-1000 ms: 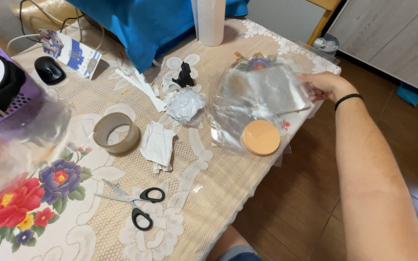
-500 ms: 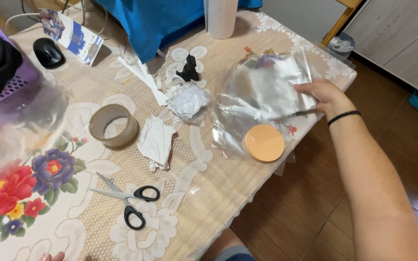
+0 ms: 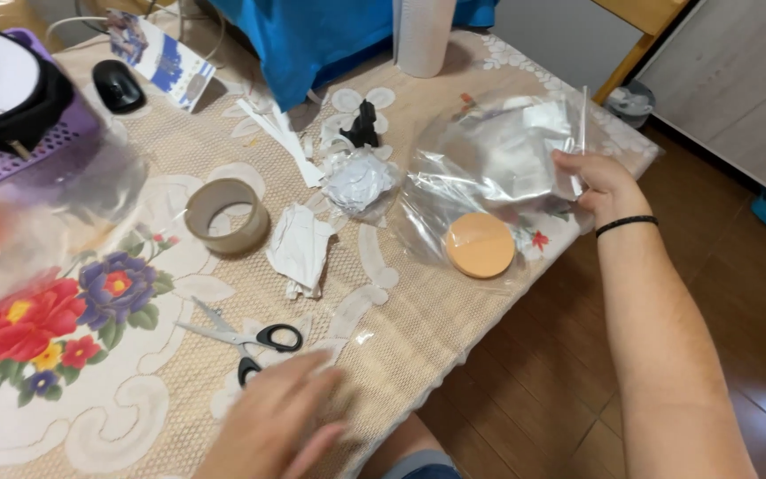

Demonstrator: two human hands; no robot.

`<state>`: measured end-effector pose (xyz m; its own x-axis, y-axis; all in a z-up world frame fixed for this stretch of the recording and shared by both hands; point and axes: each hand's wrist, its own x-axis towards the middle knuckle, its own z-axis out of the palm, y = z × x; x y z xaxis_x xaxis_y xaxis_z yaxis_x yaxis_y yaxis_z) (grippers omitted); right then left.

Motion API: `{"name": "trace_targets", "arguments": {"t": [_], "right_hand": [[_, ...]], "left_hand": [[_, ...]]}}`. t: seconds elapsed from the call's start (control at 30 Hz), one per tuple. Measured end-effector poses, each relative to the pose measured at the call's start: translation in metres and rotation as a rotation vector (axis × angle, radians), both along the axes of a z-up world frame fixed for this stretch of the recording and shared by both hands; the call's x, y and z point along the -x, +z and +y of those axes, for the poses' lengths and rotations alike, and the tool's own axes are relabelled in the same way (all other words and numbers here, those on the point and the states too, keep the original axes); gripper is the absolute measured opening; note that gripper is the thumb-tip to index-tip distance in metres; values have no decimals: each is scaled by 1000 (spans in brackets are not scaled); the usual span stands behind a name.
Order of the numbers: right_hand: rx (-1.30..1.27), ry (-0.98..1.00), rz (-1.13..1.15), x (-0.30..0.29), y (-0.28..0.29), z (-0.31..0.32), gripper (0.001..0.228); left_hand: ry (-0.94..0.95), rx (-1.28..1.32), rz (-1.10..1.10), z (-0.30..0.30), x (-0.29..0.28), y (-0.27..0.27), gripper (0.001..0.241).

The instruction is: The person seals multiple clear plastic pouches containing white folded items. They cut pieces of clear tape with scissors, apply the tape to the open edges of each pouch, and press the tape down to seal. The sealed pouches are stacked on the table.

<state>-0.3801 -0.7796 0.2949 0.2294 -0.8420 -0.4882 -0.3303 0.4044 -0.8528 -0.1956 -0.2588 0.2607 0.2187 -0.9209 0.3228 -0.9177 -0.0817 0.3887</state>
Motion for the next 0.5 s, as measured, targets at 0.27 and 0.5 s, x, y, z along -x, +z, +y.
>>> {"name": "trace_targets", "arguments": {"t": [0.27, 0.5], "right_hand": [[-108, -59, -439, 2, -20, 16, 49], [-80, -70, -331, 18, -26, -21, 44]], "left_hand": [[-312, -193, -155, -260, 21, 40, 67], [-186, -513, -60, -289, 29, 55, 87]]}}
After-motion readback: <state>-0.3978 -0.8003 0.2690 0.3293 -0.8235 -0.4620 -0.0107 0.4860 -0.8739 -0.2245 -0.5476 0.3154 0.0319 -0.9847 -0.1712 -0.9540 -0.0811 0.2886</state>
